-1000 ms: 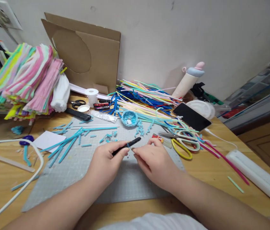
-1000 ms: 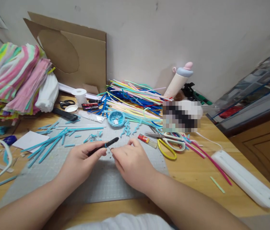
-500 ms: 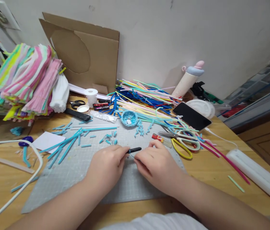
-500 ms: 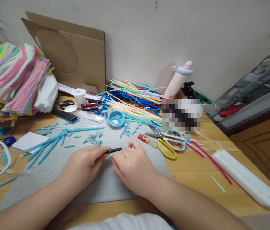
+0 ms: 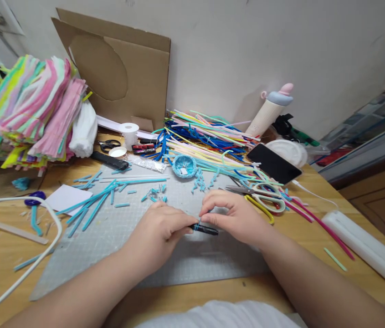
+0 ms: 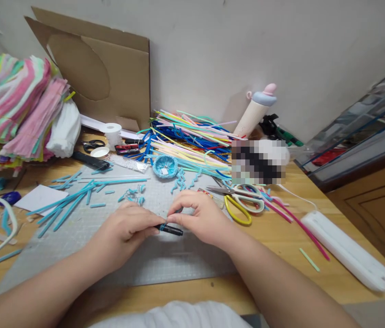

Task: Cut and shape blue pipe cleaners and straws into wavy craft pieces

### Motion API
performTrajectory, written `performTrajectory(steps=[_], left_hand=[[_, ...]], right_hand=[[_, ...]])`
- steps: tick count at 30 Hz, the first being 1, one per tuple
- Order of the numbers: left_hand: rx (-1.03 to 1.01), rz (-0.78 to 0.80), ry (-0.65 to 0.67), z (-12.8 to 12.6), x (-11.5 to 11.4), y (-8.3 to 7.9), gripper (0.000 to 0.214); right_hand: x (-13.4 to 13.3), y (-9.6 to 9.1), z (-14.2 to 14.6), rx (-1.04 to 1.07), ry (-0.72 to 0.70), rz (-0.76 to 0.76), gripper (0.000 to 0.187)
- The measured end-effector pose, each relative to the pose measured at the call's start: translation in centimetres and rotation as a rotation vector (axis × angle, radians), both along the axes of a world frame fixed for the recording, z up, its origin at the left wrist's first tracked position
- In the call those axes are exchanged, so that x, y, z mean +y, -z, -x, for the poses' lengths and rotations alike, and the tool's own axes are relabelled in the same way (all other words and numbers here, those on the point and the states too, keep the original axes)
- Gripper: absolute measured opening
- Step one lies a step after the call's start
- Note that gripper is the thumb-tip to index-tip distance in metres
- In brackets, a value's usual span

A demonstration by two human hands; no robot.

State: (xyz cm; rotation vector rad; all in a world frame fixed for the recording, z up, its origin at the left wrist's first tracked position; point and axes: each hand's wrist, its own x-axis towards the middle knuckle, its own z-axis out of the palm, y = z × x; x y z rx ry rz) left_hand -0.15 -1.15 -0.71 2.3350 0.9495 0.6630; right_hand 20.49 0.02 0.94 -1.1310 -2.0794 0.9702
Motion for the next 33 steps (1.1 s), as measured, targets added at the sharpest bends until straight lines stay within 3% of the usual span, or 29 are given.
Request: performTrajectory(steps=[4, 8, 11, 15, 19, 28, 30, 33], left_hand=[[-0.210, 0.340, -0.078, -0.4, 0.0, -0.3, 0.015], [-0.378, 0.630, -0.228, -0.8, 0.0, -0.6, 0.011], [-0.462, 0.749, -0.309, -1.1, 0.2, -0.7, 0.013], [-0.562, 0.840, -0.347, -1.2, 0.3, -0.4, 0.012], [-0.594, 0.852, -0.384, -1.1, 0.2, 0.1, 0.012], [-0.516, 0.780, -0.503, -1.2, 0.1, 0.5, 0.021], [-0.445, 0.700, -0.494, -1.2, 0.0, 0.6, 0.022], [-0.278, 0.430, -0.444, -0.8, -0.2, 0.7, 0.020]], right_hand=[[0.2, 0.5, 0.1, 0.095, 0.047, 0.172, 0.010], [-0.1, 1.1, 0.7, 0.123, 0.119, 0.167, 0.011], [-0.6, 1.3, 1.2, 0.038, 0.190, 0.018, 0.017], [-1.4, 1.8, 1.8, -0.128, 0.193, -0.339, 0.014], [-2.0, 2.0, 2.1, -0.253, 0.183, -0.539, 0.011], [-2.7, 1.8, 2.7, -0.434, 0.148, -0.712, 0.022], [-2.8, 1.9, 2.7, -0.438, 0.136, -0.715, 0.021], [-2.9, 1.8, 2.5, -0.446, 0.110, -0.716, 0.019]])
